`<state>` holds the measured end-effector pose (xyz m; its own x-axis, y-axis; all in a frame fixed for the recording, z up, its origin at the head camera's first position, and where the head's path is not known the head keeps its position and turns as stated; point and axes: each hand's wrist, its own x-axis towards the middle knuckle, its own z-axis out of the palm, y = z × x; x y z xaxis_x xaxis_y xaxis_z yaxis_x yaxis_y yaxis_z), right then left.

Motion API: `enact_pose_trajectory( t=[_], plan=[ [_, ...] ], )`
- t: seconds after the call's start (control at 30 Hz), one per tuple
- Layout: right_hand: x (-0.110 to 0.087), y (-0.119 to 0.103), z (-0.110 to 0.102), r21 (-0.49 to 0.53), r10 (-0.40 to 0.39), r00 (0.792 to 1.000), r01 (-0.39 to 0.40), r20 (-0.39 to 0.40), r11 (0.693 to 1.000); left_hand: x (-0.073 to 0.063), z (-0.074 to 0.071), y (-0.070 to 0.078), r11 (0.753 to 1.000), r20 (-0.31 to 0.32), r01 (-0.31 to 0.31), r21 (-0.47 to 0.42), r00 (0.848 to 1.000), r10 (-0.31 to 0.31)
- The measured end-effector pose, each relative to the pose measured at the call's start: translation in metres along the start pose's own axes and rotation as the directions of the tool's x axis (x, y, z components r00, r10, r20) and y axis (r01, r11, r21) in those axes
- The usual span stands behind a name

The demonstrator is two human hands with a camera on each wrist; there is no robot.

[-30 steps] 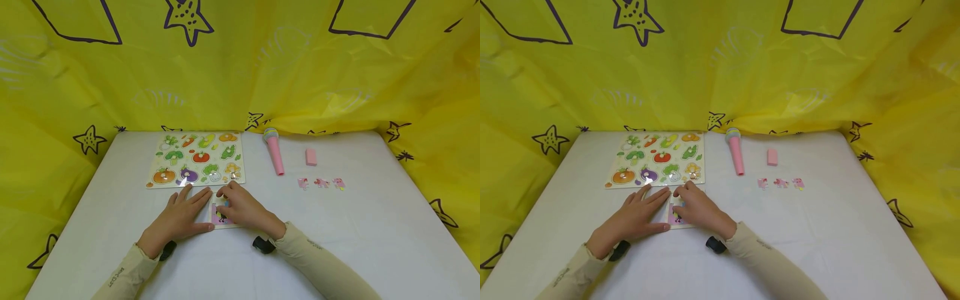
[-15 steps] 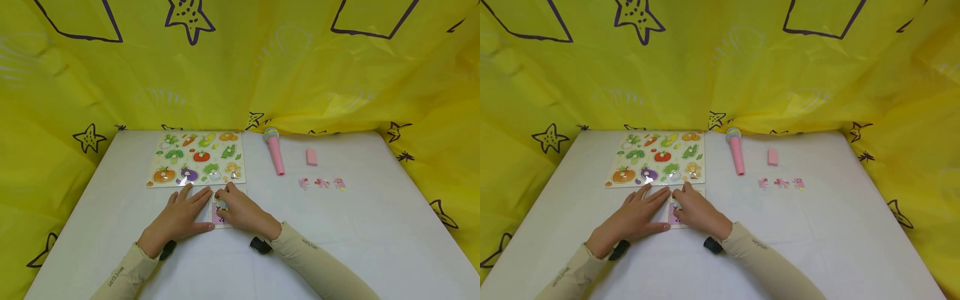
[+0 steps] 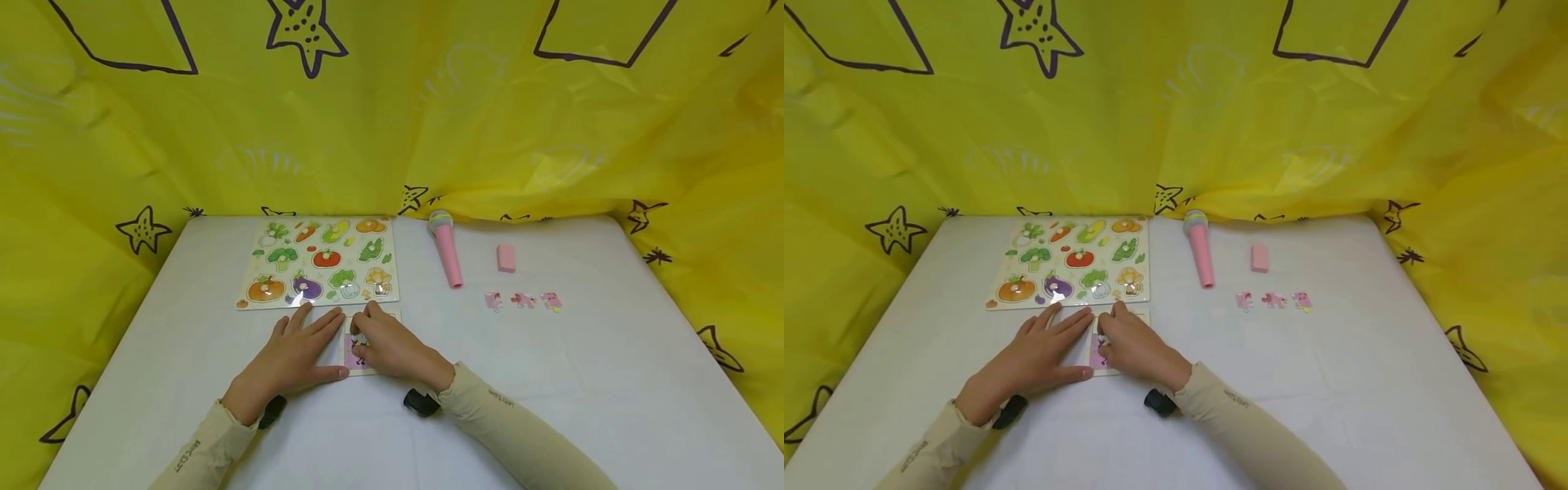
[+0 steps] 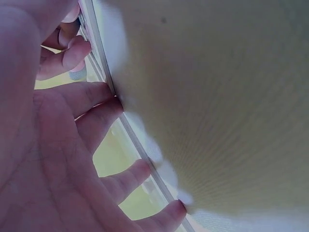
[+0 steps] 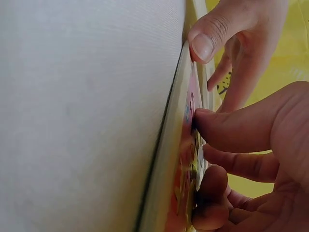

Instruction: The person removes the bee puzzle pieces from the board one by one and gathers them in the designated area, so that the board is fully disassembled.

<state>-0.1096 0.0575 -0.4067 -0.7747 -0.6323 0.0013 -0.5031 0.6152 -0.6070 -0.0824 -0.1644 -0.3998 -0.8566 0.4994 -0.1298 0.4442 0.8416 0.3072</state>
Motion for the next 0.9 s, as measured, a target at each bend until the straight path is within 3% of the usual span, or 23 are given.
enact_pose_trajectory(
  t=[0.23, 0.47, 0.9],
  plan=[
    [0.0008, 0.0011, 0.0015, -0.006, -0.034, 0.999, 0.033, -0.021, 0.999, 0.0006, 0.0004, -0.0009, 1.0, 0.001, 0.002, -0.002, 1.0, -0.002],
    [0.0005, -0.0001, 0.0016, 0.058, -0.05, 0.998, 0.052, -0.034, 0.997, 0.0004, 0.0012, -0.001, 1.0, 0.008, 0.006, -0.009, 1.0, -0.005],
    [0.0026, -0.0002, 0.0029, 0.148, -0.018, 0.994, 0.034, -0.108, 0.988, 0.0, 0.0018, -0.0001, 1.0, 0.006, 0.008, -0.006, 1.0, -0.008]
  ],
)
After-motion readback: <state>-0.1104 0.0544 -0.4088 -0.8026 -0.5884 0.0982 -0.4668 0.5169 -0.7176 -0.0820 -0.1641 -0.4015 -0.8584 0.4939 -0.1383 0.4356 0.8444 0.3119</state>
